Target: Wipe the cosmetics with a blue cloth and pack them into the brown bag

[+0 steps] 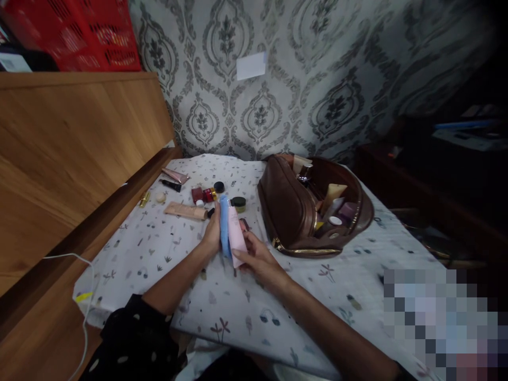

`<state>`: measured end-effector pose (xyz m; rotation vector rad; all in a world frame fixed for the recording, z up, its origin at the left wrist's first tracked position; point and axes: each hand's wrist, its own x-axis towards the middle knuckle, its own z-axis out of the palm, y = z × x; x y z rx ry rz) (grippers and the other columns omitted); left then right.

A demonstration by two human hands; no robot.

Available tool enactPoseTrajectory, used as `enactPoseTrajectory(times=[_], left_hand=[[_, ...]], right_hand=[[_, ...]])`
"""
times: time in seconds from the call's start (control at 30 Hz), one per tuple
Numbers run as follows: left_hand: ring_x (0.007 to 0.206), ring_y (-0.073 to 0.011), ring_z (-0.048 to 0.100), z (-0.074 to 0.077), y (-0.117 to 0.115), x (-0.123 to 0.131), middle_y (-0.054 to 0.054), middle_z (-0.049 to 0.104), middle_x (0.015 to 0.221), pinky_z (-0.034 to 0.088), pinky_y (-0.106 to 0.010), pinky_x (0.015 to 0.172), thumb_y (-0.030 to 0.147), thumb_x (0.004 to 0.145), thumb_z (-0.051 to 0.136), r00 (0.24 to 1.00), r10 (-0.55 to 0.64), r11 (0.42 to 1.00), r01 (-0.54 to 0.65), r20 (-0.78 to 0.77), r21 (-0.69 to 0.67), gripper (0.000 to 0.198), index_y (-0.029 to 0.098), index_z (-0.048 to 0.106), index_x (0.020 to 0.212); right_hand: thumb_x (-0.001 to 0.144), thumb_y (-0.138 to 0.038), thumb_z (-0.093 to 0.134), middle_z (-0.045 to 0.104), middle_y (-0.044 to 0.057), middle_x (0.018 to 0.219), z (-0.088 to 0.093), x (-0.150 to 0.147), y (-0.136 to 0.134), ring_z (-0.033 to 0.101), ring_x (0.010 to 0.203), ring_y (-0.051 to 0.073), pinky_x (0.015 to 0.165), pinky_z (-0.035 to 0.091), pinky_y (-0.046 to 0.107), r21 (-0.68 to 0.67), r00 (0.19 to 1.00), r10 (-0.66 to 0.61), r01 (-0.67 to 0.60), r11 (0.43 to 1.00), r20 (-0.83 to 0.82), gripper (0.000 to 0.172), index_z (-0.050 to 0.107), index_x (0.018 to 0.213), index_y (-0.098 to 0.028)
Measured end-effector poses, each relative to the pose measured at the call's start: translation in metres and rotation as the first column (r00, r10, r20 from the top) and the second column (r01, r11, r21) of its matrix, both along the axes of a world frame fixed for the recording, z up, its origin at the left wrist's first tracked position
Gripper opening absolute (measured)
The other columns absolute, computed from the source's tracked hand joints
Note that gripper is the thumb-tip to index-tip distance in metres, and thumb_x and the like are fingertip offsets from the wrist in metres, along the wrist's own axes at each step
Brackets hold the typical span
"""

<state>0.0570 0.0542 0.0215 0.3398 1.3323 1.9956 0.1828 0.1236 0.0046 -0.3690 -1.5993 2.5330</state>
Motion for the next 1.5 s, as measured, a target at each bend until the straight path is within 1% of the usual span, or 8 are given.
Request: enactPoseTrajectory(times=[0.23,0.37,0.53,0.7,0.9,1.03,1.3,1.5], left_hand=[[0.059,-0.0179,0.065,0.007,-0.002,0.004,-0.005,0.07,0.071,0.045,-0.023,0.045,0.065,0.061,0.079,0.988,-0.156,0.982,0.154,0.013,0.111,0.056,0.016,0.066,0.083],[0.057,-0.0141,0.063,0.011,-0.003,0.008,0.002,0.066,0.068,0.049,-0.022,0.05,0.053,0.055,0.089,0.997,-0.06,0.99,0.066,-0.051,0.128,0.058,0.019,0.063,0.095],[0.04,-0.0102,0.05,0.006,-0.004,0.006,0.005,0.055,0.054,0.04,-0.021,0.038,0.072,0.068,0.072,0.992,0.038,0.999,-0.034,-0.118,0.039,0.055,0.021,0.058,0.084],[0.041,-0.0096,0.048,0.002,-0.005,0.001,0.004,0.055,0.053,0.039,-0.021,0.038,0.082,0.07,0.059,0.971,0.081,0.994,-0.096,-0.226,-0.055,0.064,0.018,0.055,0.073],[0.06,-0.0163,0.065,0.004,-0.007,0.004,-0.003,0.07,0.074,0.052,-0.026,0.056,0.068,0.072,0.071,0.957,-0.186,0.982,0.186,-0.221,-0.025,0.058,0.015,0.064,0.095],[0.077,-0.0221,0.071,0.004,-0.011,0.005,-0.008,0.074,0.09,0.055,-0.029,0.068,0.052,0.061,0.086,0.914,-0.37,0.926,0.377,-0.168,0.014,0.075,0.016,0.06,0.122],[0.052,-0.0123,0.061,0.003,-0.004,0.001,0.0,0.066,0.065,0.049,-0.023,0.052,0.07,0.067,0.074,0.971,-0.12,0.992,0.124,-0.208,0.002,0.063,0.015,0.064,0.096],[0.042,-0.0148,0.059,0.004,-0.007,-0.003,-0.004,0.064,0.054,0.046,-0.025,0.043,0.085,0.073,0.052,0.9,-0.394,0.913,0.359,-0.185,-0.194,0.072,0.014,0.065,0.076]], right_hand=[[0.06,-0.042,0.089,0.061,-0.002,0.071,0.016,0.007,0.003,0.05,0.054,0.006,0.041,0.031,0.015,-0.328,0.999,0.051,-0.044,0.944,0.011,0.05,0.063,0.095,-0.017],[0.061,-0.042,0.089,0.062,-0.003,0.072,0.013,0.004,0.004,0.049,0.051,0.005,0.039,0.03,0.015,-0.296,1.0,0.018,-0.025,0.955,-0.025,0.049,0.06,0.092,-0.018],[0.06,-0.041,0.091,0.066,-0.001,0.084,0.011,0.004,0.003,0.065,0.07,0.011,0.052,0.051,0.018,-0.213,0.997,-0.068,0.072,0.974,0.028,0.054,0.057,0.097,-0.019],[0.064,-0.047,0.088,0.071,0.003,0.089,0.011,0.005,0.003,0.072,0.082,0.02,0.053,0.059,0.024,-0.219,1.0,0.005,-0.005,0.976,0.0,0.053,0.057,0.099,-0.02],[0.069,-0.051,0.084,0.074,0.007,0.088,0.006,0.003,0.003,0.072,0.08,0.02,0.046,0.053,0.02,-0.256,0.999,-0.007,-0.003,0.967,-0.041,0.047,0.066,0.094,-0.016],[0.058,-0.057,0.087,0.073,0.006,0.079,0.0,0.0,0.005,0.07,0.072,0.019,0.044,0.052,0.021,-0.261,0.996,-0.082,0.072,0.963,-0.029,0.051,0.068,0.081,-0.015],[0.065,-0.064,0.079,0.067,0.005,0.074,0.01,0.002,0.01,0.063,0.07,0.016,0.056,0.054,0.025,-0.034,0.994,-0.107,0.107,0.994,-0.001,0.052,0.068,0.073,-0.014],[0.071,-0.061,0.076,0.056,-0.002,0.069,0.017,0.007,0.02,0.051,0.061,0.011,0.047,0.04,0.02,0.179,0.939,-0.318,0.338,0.924,-0.132,0.049,0.066,0.091,-0.018]])
